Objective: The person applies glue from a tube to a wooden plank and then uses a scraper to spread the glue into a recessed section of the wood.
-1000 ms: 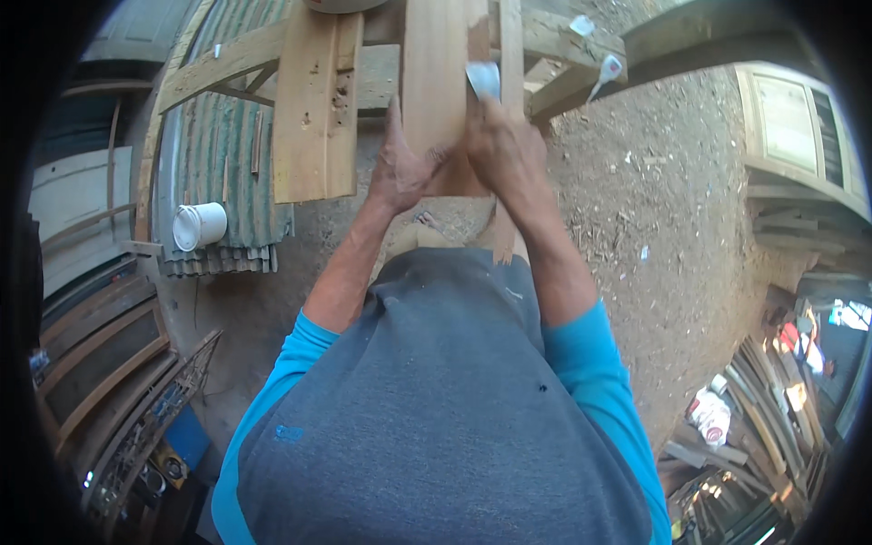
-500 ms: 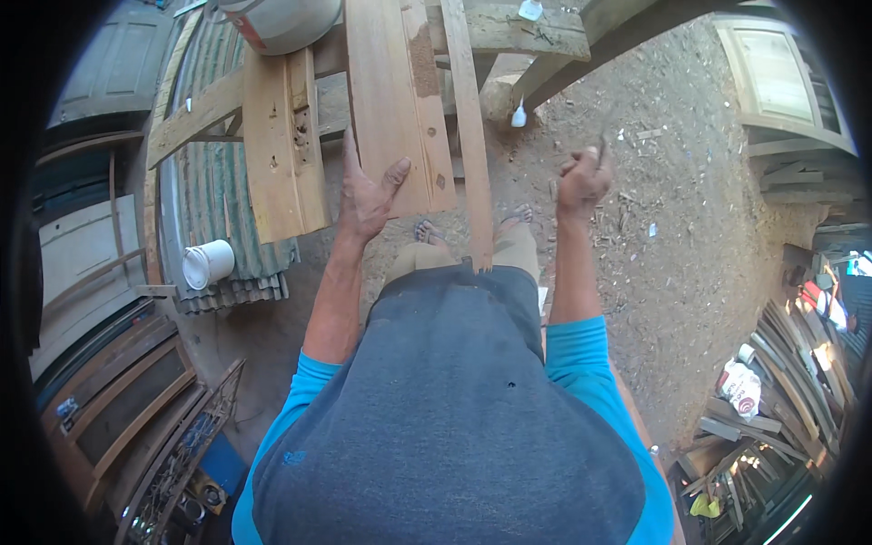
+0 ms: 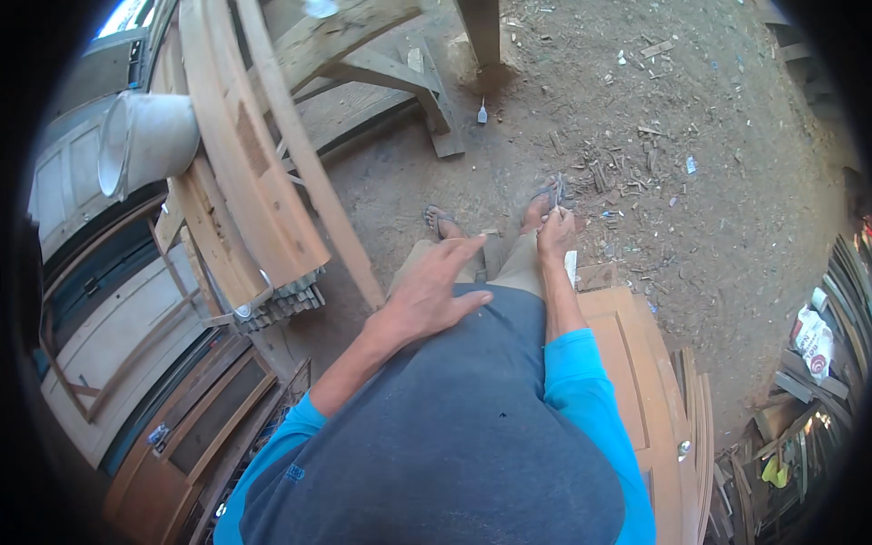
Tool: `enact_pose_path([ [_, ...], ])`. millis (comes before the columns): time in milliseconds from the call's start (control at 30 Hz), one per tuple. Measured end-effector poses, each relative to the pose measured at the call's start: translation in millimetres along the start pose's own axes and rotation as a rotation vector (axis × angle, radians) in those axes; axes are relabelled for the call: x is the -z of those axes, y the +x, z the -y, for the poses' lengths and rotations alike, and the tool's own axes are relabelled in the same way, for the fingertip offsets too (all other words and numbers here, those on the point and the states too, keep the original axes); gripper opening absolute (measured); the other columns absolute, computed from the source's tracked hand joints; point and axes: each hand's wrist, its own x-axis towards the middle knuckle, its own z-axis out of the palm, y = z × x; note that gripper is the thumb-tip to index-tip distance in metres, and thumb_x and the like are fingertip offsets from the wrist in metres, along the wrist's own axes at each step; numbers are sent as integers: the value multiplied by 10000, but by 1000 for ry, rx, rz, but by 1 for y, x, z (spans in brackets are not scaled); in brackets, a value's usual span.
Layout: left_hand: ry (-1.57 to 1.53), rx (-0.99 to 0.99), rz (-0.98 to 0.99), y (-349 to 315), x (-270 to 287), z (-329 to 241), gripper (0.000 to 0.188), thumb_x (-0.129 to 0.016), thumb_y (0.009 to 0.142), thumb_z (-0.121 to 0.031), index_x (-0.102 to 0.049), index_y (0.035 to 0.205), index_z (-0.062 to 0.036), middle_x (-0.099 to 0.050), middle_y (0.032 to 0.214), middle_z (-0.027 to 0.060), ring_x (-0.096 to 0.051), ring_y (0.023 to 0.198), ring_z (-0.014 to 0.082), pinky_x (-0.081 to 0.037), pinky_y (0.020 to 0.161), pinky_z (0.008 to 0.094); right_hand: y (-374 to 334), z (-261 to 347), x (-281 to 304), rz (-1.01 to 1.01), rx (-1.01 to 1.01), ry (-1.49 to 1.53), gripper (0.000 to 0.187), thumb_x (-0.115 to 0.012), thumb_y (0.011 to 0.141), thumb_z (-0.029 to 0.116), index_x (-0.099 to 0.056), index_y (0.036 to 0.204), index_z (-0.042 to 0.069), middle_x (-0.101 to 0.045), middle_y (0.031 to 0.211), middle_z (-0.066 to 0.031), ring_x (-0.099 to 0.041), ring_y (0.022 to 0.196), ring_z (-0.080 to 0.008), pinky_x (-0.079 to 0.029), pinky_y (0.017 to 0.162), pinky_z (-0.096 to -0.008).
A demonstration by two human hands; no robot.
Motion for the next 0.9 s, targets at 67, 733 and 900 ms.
enact_pose_path([
  [67, -158, 106, 73, 59, -49, 6, 759, -777, 933, -370, -510, 1543, -6, -605, 1462, 252, -565, 1387, 411, -444, 1182, 465, 29, -28, 8, 80, 94, -205, 384, -536, 1074, 261, -618, 1248, -70, -722, 1032, -225, -710, 952, -336, -548, 854, -441],
  [733, 317, 571, -336, 569, -235, 502, 625, -788, 888, -383, -663, 1348, 22, -683, 1378, 280, -667, 1269, 441, -526, 1088, 503, 84, -66, 77, 4, 10, -415, 435, -663, 1040, 167, -612, 1365, -117, -706, 1230, -261, -707, 1100, -367, -548, 975, -443],
  [900, 381, 743, -435, 615, -249, 542, 633, -829, 871, -291, -605, 1392, -9, -636, 1462, 224, -646, 1301, 451, -539, 1092, 509, 82, -66, 83, -133, 13, -506, 491, -600, 1093, 287, -606, 1381, -110, -689, 1124, -161, -646, 1040, -250, -497, 965, -365],
])
